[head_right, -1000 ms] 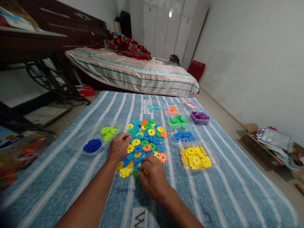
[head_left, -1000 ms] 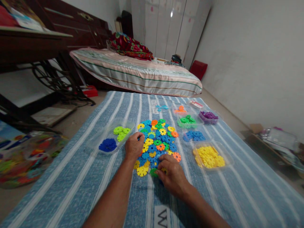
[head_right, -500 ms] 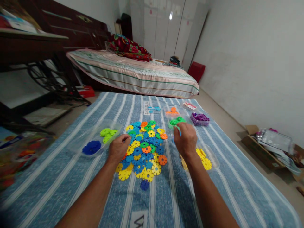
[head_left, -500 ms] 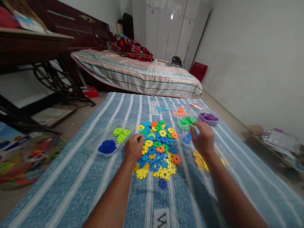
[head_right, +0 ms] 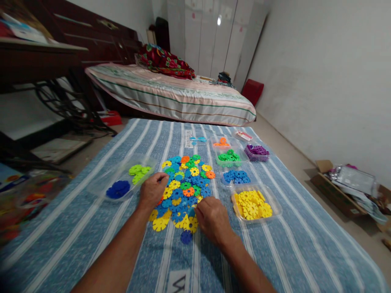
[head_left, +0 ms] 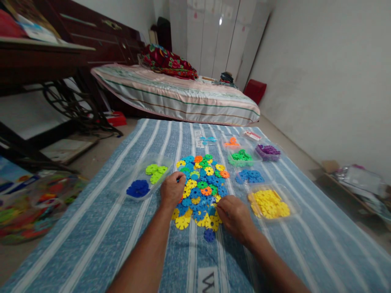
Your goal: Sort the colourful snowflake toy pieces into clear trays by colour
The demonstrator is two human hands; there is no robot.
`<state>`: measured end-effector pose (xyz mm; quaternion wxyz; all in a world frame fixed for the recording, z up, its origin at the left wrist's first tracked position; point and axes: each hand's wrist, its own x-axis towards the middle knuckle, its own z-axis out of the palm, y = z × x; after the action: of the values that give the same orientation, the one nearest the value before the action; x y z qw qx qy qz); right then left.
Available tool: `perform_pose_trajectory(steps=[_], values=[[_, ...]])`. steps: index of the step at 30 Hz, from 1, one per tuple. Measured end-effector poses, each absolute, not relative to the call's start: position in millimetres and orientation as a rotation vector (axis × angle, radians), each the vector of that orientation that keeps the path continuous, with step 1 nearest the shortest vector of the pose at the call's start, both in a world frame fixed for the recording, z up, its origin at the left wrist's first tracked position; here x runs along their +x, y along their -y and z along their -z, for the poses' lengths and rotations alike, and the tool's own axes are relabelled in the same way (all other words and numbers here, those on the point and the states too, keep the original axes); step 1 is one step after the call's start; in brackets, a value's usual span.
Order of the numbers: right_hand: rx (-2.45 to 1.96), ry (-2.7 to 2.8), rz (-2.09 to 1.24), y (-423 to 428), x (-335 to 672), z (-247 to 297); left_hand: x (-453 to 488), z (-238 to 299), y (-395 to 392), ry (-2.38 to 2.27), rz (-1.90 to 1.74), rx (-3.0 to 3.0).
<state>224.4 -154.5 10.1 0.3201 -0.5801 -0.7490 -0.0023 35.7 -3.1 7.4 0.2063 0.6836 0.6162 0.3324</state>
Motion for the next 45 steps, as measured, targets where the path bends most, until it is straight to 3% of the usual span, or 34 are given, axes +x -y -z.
perform_pose_trajectory(steps=[30,45], values=[[-1.525,2.05,-0.201,180.2,222.6,-13.6,38.8,-6.1,4.5,-1.723,-0.938,1.908],[-1.803,2.064,-0.289,183.0,206.2,-21.8,39.2,-3.5,3.1,-1.712,-0.955,1.915]])
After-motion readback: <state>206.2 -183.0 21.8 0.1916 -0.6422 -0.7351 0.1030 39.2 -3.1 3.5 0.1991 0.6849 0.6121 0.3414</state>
